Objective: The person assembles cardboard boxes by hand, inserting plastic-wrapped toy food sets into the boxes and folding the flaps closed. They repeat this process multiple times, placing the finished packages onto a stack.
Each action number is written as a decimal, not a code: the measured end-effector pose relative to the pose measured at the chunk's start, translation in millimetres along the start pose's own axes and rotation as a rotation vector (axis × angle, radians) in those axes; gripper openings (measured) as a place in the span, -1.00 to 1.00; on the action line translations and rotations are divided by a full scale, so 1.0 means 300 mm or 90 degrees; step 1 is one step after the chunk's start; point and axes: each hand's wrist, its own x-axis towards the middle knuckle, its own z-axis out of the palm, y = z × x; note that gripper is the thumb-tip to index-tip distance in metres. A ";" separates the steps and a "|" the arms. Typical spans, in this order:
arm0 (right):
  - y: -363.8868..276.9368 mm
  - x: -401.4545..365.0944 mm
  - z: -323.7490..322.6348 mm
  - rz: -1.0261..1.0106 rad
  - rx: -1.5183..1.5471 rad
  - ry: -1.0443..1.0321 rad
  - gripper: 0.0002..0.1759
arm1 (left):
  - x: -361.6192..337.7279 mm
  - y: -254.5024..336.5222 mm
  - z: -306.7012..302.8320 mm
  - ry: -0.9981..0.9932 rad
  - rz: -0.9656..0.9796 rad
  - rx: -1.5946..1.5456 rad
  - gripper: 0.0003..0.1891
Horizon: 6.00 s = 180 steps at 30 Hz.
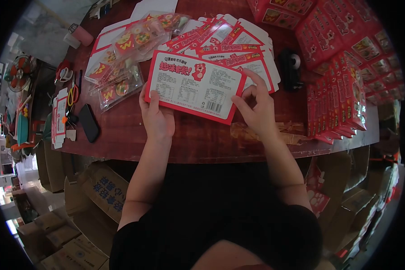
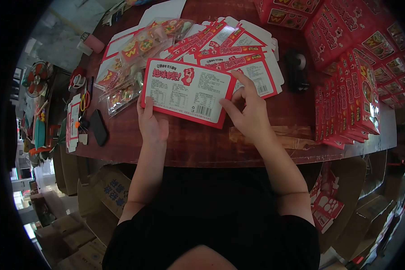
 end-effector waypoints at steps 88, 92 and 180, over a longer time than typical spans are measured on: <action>-0.101 0.409 0.391 -0.075 0.251 -0.130 -0.81 | -0.084 0.316 -0.160 -0.214 -0.088 0.778 -0.49; 0.006 0.700 0.608 -0.305 -0.181 -0.121 -0.52 | -0.080 0.301 -0.310 -0.073 -0.157 0.546 -0.53; -0.116 0.506 0.290 0.039 0.121 -0.207 -0.79 | -0.007 0.201 -0.028 -0.259 -0.115 0.723 -0.43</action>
